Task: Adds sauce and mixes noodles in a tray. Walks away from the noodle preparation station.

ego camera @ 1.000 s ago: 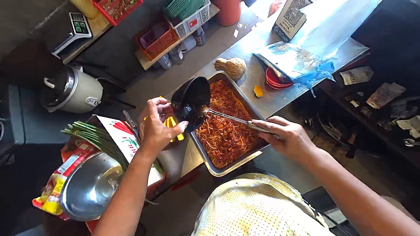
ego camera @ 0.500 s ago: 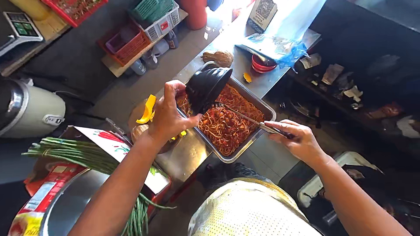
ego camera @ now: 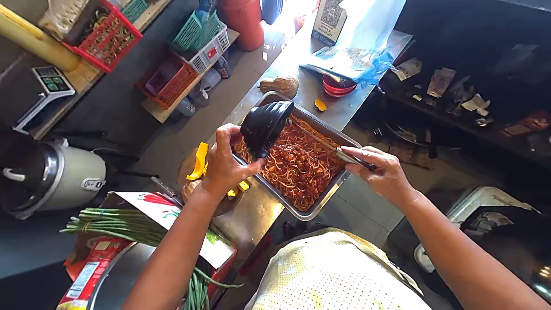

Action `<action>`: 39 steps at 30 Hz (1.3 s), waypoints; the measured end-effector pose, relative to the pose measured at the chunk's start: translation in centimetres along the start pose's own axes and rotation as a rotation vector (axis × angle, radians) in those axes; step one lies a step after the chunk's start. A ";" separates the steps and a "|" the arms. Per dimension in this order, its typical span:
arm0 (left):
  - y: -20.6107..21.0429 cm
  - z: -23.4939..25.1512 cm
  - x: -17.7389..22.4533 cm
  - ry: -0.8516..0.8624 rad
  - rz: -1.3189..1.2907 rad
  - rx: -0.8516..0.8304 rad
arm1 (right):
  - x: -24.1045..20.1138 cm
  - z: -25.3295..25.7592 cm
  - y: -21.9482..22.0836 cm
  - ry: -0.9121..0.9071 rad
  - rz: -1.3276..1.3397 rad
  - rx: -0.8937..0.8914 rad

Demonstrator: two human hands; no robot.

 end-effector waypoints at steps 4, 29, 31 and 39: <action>0.0 0.8 -0.3 0.019 0.028 -0.001 | 1.2 0.4 1.0 0.049 -0.049 -0.061; -1.3 1.6 -3.2 -0.013 0.133 0.099 | 0.0 1.1 2.2 0.018 -0.363 0.030; -1.4 1.2 -3.4 -0.050 0.110 0.110 | -1.2 1.6 1.8 -0.022 -0.394 0.039; -2.3 0.3 -3.2 -0.093 0.180 0.129 | -1.2 6.8 5.7 -0.053 -0.601 -0.119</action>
Point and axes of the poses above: each hand's wrist, its own z-axis towards the middle knuckle, its own y-axis out of the palm, x = y × z, the point moved 4 cm from there along z, towards the middle knuckle, and after that the axes turned 10 degrees about y, right-handed, at the moved point
